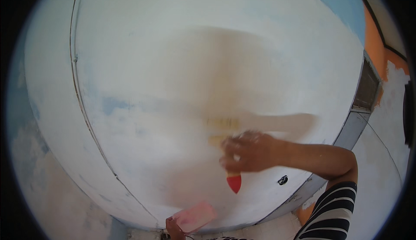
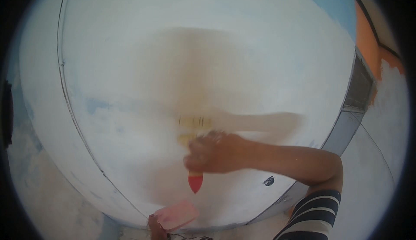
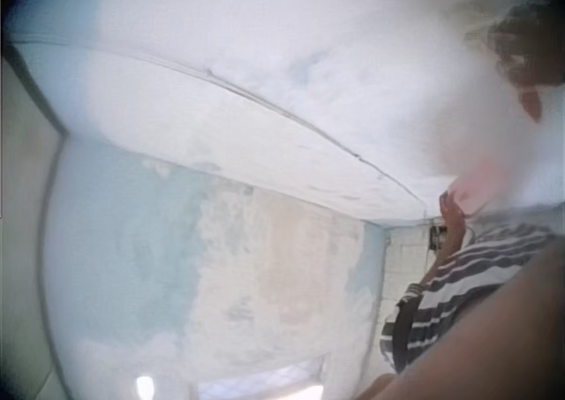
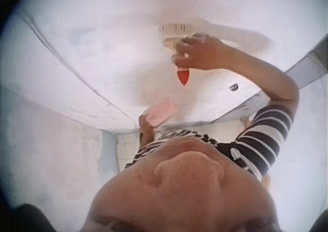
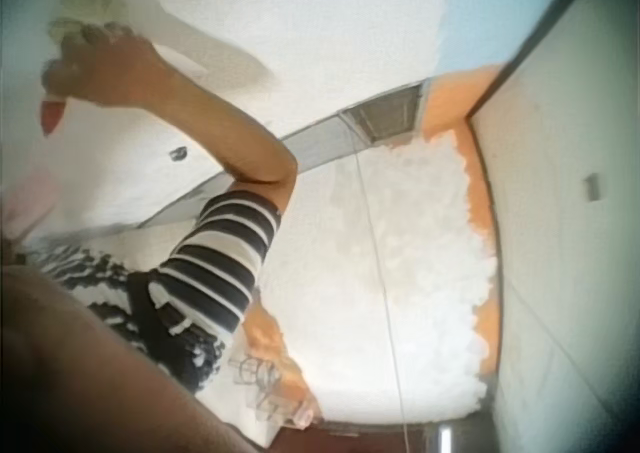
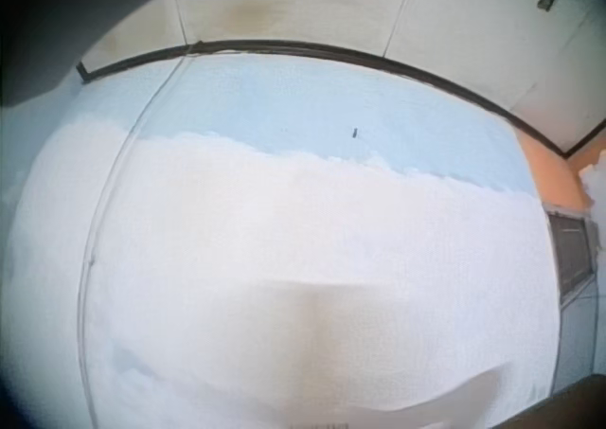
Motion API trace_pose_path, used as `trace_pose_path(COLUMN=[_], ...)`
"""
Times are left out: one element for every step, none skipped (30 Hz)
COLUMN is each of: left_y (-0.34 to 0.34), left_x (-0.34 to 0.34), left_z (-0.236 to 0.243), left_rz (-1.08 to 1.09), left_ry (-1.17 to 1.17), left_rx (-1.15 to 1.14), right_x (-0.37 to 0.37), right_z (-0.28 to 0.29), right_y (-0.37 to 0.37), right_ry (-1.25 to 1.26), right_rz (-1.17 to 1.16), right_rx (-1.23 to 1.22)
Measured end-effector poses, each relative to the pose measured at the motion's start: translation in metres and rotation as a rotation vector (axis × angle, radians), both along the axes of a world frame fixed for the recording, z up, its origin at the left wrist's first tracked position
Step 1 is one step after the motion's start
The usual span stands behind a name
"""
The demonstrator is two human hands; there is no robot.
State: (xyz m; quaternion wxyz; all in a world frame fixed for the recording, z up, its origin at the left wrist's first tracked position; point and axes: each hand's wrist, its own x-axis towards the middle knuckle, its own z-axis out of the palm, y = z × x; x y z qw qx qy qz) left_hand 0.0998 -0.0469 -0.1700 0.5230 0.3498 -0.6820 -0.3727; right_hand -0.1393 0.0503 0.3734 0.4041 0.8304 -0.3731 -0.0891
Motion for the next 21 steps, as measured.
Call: trace_pose_path(left_y=[0.002,0.005,0.009,0.013,0.014,0.016,0.02,0.023,0.028,0.032,0.036,0.038,0.037,0.032,0.029,0.032,0.034,0.036,0.036,0.036,0.037], left_x=[-0.002,-0.006,-0.004,0.001,-0.001,-0.006,-0.013,-0.019,-0.027,-0.032,-0.033,-0.04,-0.044,-0.05,-0.059,-0.056,-0.058,-0.061,-0.063,-0.063,-0.065], left_z=[0.009,0.019,0.025,0.026,0.027,0.027,0.039,0.06,0.08,0.096,0.111,0.117,0.109,0.094,0.086,0.085,0.085,0.084,0.082,0.08,0.082], left_rz=[-0.001,-0.062,-0.109,-0.081,-0.086,-0.102,-0.112,-0.135,-0.151,-0.151,-0.191,-0.267,-0.272,-0.277,-0.29,-0.25,-0.231,-0.215,-0.213,-0.163,-0.115], left_ry=[-0.007,0.102,0.212,0.209,0.261,0.312,0.312,0.464,0.617,0.619,0.652,0.685,0.682,0.601,0.522,0.518,0.573,0.625,0.624,0.377,0.128], left_rx=[-0.006,0.187,0.382,0.381,0.463,0.548,0.544,0.609,0.681,0.684,0.726,0.77,0.768,0.688,0.607,0.6,0.635,0.674,0.67,0.444,0.222], right_x=[0.001,0.001,-0.007,-0.023,-0.042,-0.061,-0.09,-0.116,-0.141,-0.164,-0.153,-0.138,-0.154,-0.182,-0.202,-0.206,-0.193,-0.16,-0.159,-0.133,-0.093], right_z=[0.002,0.007,0.025,0.053,0.086,0.126,0.168,0.216,0.257,0.292,0.301,0.309,0.315,0.325,0.329,0.284,0.237,0.187,0.142,0.089,0.066], right_y=[0.002,0.004,0.005,0.002,0.004,0.013,0.029,0.053,0.07,0.087,0.094,0.111,0.124,0.144,0.158,0.112,0.09,0.082,0.07,0.066,0.071], right_ry=[-0.065,-0.131,-0.436,-0.741,-0.92,-1.206,-1.003,-0.989,-0.928,-0.789,-0.624,-0.425,-0.423,-0.07,0.302,-0.298,-0.388,-0.5,-0.132,-0.09,-0.662], right_rz=[-0.064,-0.127,-0.112,-0.084,-0.071,-0.046,0.003,0.051,0.092,0.191,0.172,0.133,0.129,-0.207,-0.55,-0.062,-0.146,-0.254,-0.363,-0.487,-0.661], right_rx=[0.093,0.188,0.17,0.162,0.088,0.047,-0.284,-0.336,-0.531,-0.801,-0.951,-1.109,-1.113,-1.229,-1.3,-1.058,-1.105,-0.811,-0.693,-0.552,-0.017])
